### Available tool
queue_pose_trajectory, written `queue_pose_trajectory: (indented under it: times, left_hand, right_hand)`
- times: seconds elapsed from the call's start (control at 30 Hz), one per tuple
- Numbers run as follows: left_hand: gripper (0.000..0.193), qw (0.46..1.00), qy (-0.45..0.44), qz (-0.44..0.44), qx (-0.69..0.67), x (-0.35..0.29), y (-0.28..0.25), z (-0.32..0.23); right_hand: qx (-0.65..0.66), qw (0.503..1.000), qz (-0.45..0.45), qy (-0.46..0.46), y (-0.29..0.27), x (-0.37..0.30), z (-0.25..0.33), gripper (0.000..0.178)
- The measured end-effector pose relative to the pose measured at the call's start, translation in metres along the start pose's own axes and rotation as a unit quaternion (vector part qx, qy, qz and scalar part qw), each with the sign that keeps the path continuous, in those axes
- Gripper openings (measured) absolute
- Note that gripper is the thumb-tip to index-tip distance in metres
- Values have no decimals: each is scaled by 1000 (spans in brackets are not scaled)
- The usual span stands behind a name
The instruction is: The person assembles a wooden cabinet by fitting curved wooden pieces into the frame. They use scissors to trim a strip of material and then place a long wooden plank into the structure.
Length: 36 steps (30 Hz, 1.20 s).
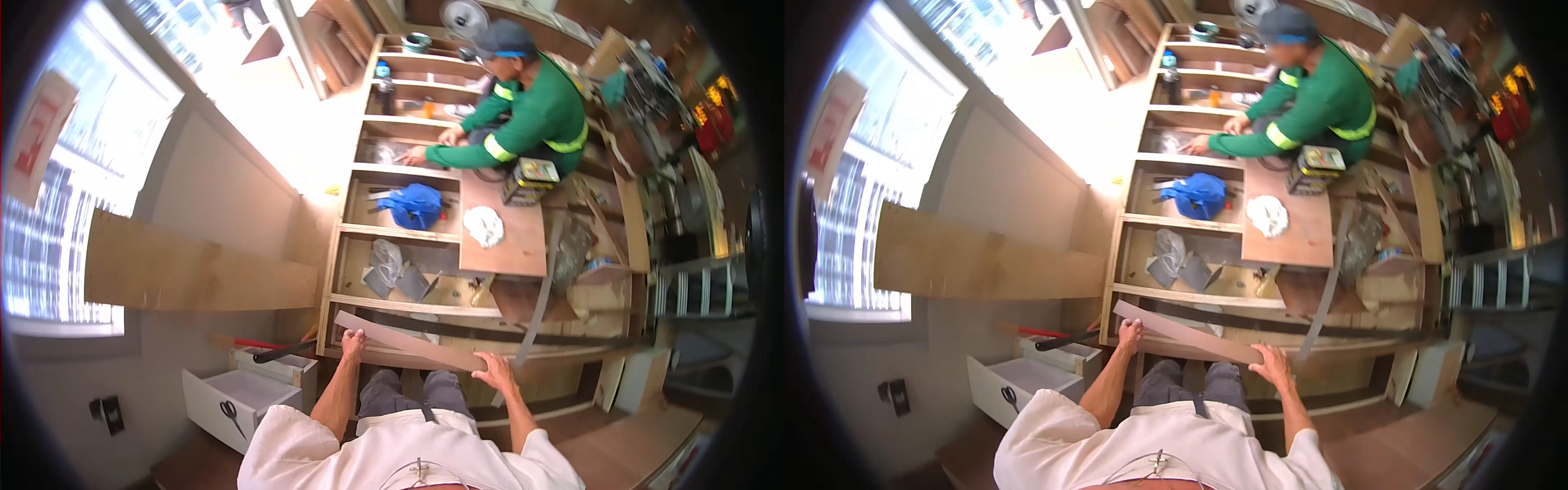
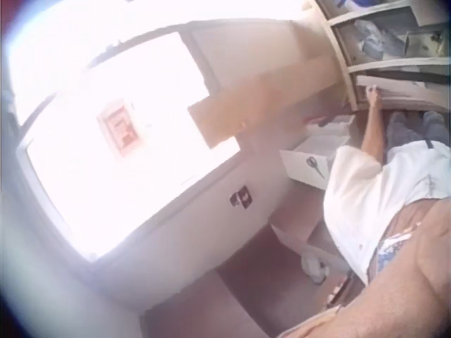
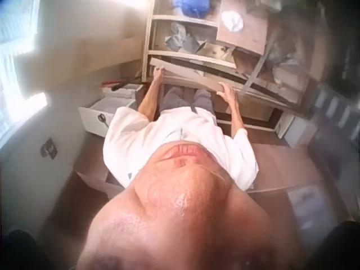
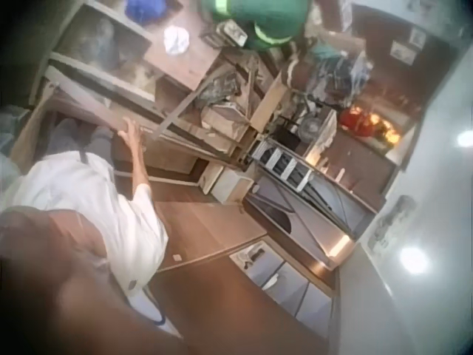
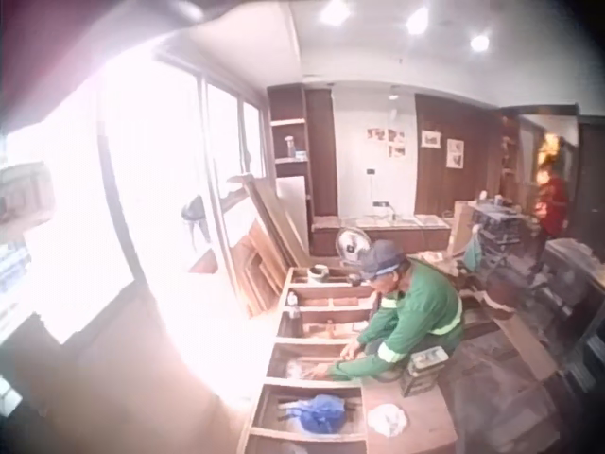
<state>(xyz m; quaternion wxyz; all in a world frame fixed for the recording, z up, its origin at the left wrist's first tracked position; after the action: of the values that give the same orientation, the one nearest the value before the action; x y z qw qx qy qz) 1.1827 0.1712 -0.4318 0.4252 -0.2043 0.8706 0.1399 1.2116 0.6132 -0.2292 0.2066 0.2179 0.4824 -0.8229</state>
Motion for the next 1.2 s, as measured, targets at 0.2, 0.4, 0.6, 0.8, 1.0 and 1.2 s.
queue_pose_trajectory:
  times: [0.2,0.4,0.6,0.8,1.0,1.2]
  left_hand:
    - [44,999,10,-36,-26,-10,0,-17]
    - [48,998,48,-51,-8,14,-22,-11]
    - [67,983,104,-109,-108,15,-53,8]
    - [21,990,79,-118,-27,1,-26,-15]
    - [17,996,67,-10,-63,14,-15,18]
    - [18,985,-25,-45,-165,38,-3,25]
  right_hand:
    - [-20,999,-26,-31,-2,5,18,65]
    - [-45,996,-24,-70,-20,22,50,63]
    - [-17,994,27,-108,-7,31,64,65]
    - [97,994,42,-33,21,-13,64,60]
    - [-21,998,4,-52,-4,1,67,61]
    - [-99,994,-10,-51,15,59,29,64]
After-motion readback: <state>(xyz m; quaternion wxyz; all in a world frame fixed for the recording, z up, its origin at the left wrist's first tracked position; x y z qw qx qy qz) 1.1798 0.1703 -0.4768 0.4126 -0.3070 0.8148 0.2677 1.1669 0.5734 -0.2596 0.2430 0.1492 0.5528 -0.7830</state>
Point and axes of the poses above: each hand's wrist, its own x-axis towards the middle knuckle, its own y-axis out of the palm, z = x × y, the point moved 7 cm from there along x, towards the middle knuckle, and after that the axes turned 2 degrees about -x, right-handed, at the moved point
